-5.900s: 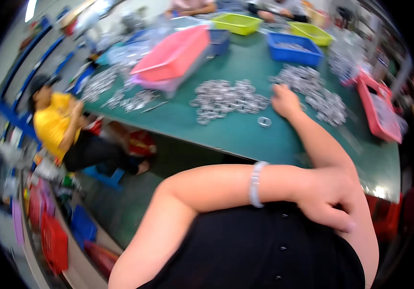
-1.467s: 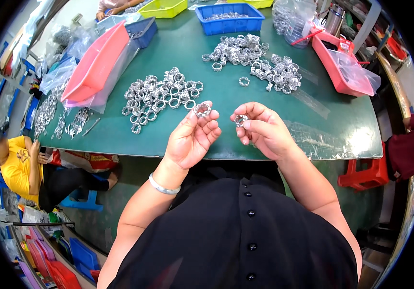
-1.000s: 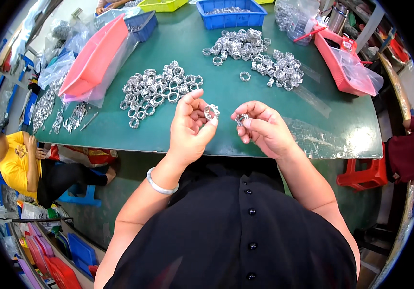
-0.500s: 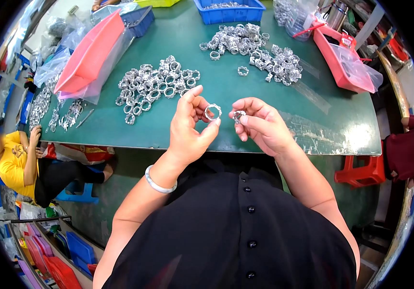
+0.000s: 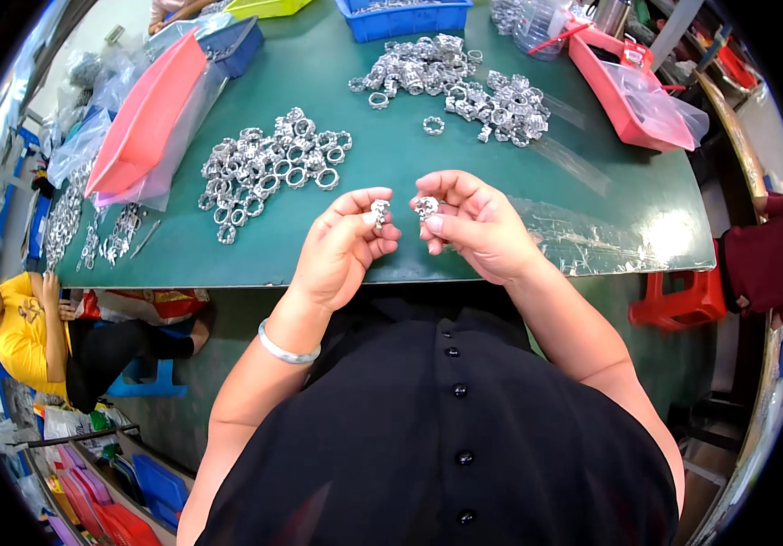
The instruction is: The person assembles metal ring components by picking up individual pieces from the table, fitting them together by hand, and placing the assembled parts on the work surface.
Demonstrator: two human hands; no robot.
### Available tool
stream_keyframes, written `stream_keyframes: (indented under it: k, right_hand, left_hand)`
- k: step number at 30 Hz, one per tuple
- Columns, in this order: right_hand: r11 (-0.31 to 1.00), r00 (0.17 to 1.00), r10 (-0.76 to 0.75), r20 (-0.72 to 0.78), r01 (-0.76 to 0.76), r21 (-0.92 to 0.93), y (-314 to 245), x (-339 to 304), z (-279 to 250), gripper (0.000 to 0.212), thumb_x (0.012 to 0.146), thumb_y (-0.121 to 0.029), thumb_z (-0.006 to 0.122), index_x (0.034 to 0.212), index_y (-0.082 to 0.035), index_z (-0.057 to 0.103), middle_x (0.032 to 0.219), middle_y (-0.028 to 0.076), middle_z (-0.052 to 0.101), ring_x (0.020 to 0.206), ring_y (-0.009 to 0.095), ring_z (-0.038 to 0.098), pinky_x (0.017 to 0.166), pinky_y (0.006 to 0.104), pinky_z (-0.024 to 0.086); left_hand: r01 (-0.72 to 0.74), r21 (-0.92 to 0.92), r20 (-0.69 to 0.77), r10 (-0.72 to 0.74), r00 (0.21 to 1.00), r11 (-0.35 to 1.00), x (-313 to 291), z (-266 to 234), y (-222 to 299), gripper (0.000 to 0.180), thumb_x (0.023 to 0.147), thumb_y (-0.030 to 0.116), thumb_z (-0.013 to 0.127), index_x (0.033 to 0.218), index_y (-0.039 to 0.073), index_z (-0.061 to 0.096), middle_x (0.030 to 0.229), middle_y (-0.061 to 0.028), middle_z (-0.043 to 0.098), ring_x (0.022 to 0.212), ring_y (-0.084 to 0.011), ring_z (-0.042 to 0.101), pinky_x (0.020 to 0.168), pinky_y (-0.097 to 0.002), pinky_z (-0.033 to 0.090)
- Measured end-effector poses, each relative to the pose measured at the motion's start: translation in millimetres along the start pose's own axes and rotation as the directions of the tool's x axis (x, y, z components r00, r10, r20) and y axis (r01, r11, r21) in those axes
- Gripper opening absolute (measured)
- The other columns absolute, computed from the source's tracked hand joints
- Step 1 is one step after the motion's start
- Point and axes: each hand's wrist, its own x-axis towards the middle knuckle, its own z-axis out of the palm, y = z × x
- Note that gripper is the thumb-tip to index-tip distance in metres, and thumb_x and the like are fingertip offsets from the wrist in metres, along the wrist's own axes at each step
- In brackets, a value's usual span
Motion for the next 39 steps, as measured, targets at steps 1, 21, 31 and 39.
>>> stream_keyframes:
  k: [1, 21, 31, 39]
  right_hand:
    - [1.0, 1.0, -0.003, -0.004, 0.003, 0.0, 0.7, 0.1, 0.1, 0.034, 0.079, 0.004, 0.055, 0.112, 0.0, 0.046, 0.102, 0.008, 0.052, 0.079, 0.013, 0.055, 0.063, 0.0238, 0.048]
    - [0.725, 0.927, -0.374, 0.031, 0.313, -0.613, 11.5, -0.7, 8.9, 0.037, 0.072, 0.001, 0.064, 0.106, -0.001, 0.049, 0.083, 0.002, 0.053, 0.06, 0.003, 0.046, 0.05, 0.0175, 0.039]
    - [0.619, 0.907, -0.418, 0.049, 0.324, -0.715, 9.4, -2.9, 11.2, 0.037, 0.071, 0.0, 0.065, 0.105, -0.001, 0.051, 0.079, 0.003, 0.054, 0.058, 0.005, 0.047, 0.049, 0.0195, 0.04]
    - [0.399, 0.919, -0.356, 0.17, 0.314, -0.861, -6.7, 7.5, -6.1, 0.03, 0.072, -0.009, 0.066, 0.098, -0.002, 0.055, 0.08, 0.007, 0.055, 0.062, 0.014, 0.052, 0.053, 0.0254, 0.043]
  left_hand:
    - [0.035, -0.094, 0.031, -0.032, 0.999, 0.995, -0.6, 0.3, -0.7, 0.025, 0.084, 0.008, 0.048, 0.107, -0.001, 0.049, 0.092, -0.0064, 0.053, 0.077, -0.0123, 0.055, 0.07, -0.0247, 0.046]
    - [0.193, -0.093, 0.096, -0.184, 0.978, 0.977, 1.7, 9.4, -15.5, 0.013, 0.089, 0.021, 0.049, 0.089, 0.008, 0.052, 0.075, 0.0, 0.052, 0.061, -0.0082, 0.047, 0.051, -0.0189, 0.038]
    - [0.274, -0.277, 0.196, -0.225, 0.954, 0.921, 5.1, 4.0, -21.7, 0.013, 0.09, 0.02, 0.046, 0.089, 0.008, 0.053, 0.077, 0.0012, 0.053, 0.063, -0.0076, 0.048, 0.057, -0.0216, 0.04]
    - [0.226, -0.362, 0.12, -0.195, 0.973, 0.904, 13.5, -6.3, -19.9, 0.012, 0.087, 0.015, 0.047, 0.087, 0.005, 0.052, 0.087, -0.0098, 0.058, 0.074, -0.0188, 0.058, 0.062, -0.0266, 0.047]
